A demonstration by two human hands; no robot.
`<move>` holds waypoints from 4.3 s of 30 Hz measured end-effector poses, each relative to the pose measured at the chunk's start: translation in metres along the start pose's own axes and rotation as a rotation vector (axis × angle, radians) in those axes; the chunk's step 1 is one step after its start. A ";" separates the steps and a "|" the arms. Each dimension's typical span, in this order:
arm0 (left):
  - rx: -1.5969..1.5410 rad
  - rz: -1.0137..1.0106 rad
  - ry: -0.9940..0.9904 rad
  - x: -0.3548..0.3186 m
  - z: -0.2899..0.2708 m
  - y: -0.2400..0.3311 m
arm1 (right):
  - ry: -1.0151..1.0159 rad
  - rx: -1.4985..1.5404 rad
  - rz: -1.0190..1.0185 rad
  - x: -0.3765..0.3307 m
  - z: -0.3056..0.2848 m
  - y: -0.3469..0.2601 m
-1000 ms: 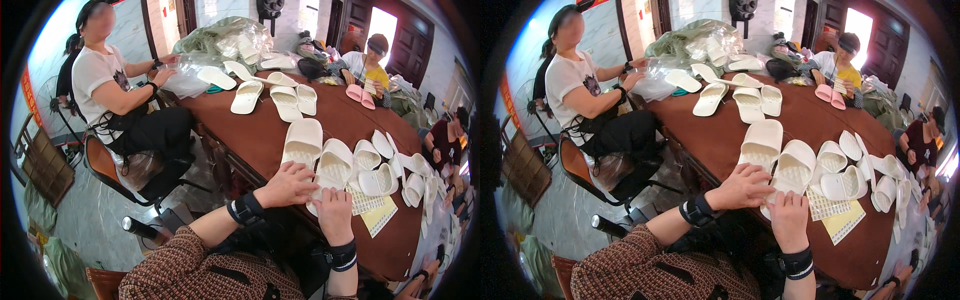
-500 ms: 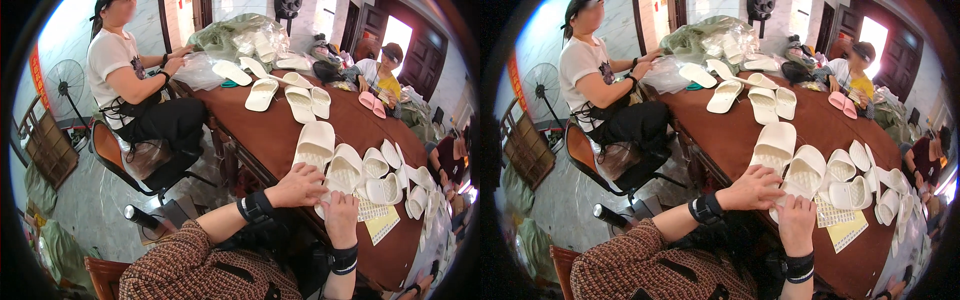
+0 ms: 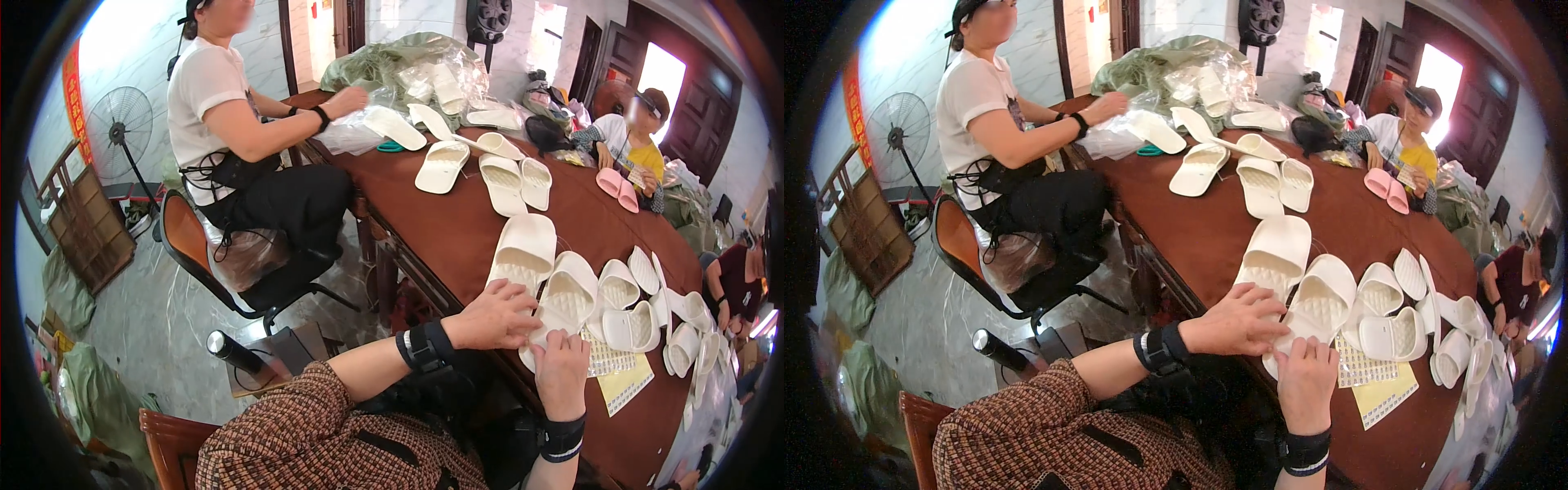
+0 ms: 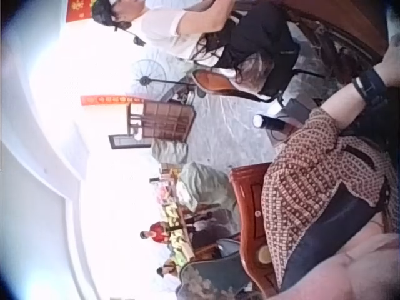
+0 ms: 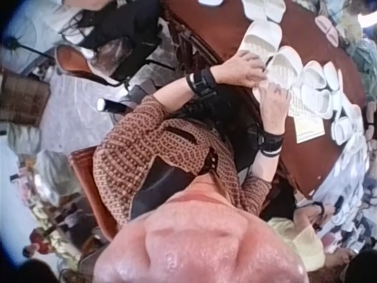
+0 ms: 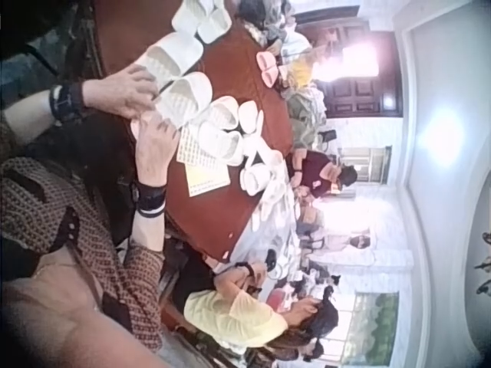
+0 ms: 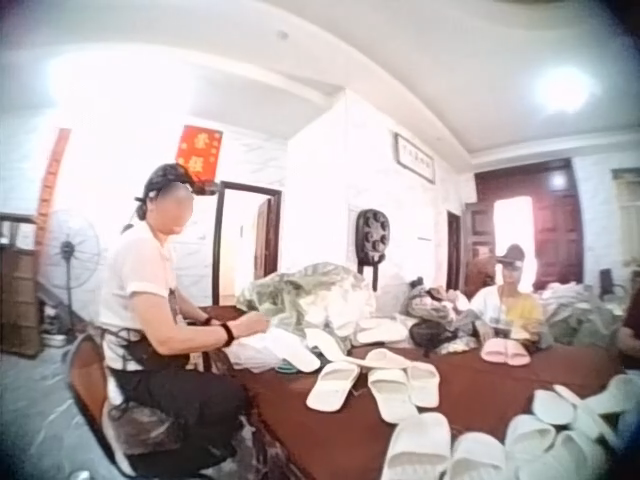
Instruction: Inspecting and sorting slippers at a manufacturing station.
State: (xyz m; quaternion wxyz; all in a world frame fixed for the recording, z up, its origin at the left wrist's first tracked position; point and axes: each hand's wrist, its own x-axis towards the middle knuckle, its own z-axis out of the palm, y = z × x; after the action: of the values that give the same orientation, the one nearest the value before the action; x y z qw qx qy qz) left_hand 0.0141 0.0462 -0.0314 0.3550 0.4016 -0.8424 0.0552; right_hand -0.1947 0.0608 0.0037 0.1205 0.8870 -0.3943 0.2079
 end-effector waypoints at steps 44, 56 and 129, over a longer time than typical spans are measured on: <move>-1.159 -0.970 0.165 -0.048 -0.042 0.022 | 0.103 0.111 -0.002 -0.070 -0.048 -0.012; -1.376 -1.022 0.220 -0.030 -0.020 0.056 | 0.103 0.209 0.025 -0.078 -0.045 -0.021; -1.458 -0.681 -0.052 -0.038 -0.047 0.074 | 0.289 1.417 0.615 -0.112 -0.047 -0.032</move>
State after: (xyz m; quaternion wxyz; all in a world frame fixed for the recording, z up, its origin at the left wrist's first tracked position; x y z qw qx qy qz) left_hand 0.0036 0.1373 -0.0066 0.5055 0.3048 -0.5058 -0.6291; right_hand -0.2515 0.1726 -0.0083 -0.4866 0.5679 -0.3758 0.5473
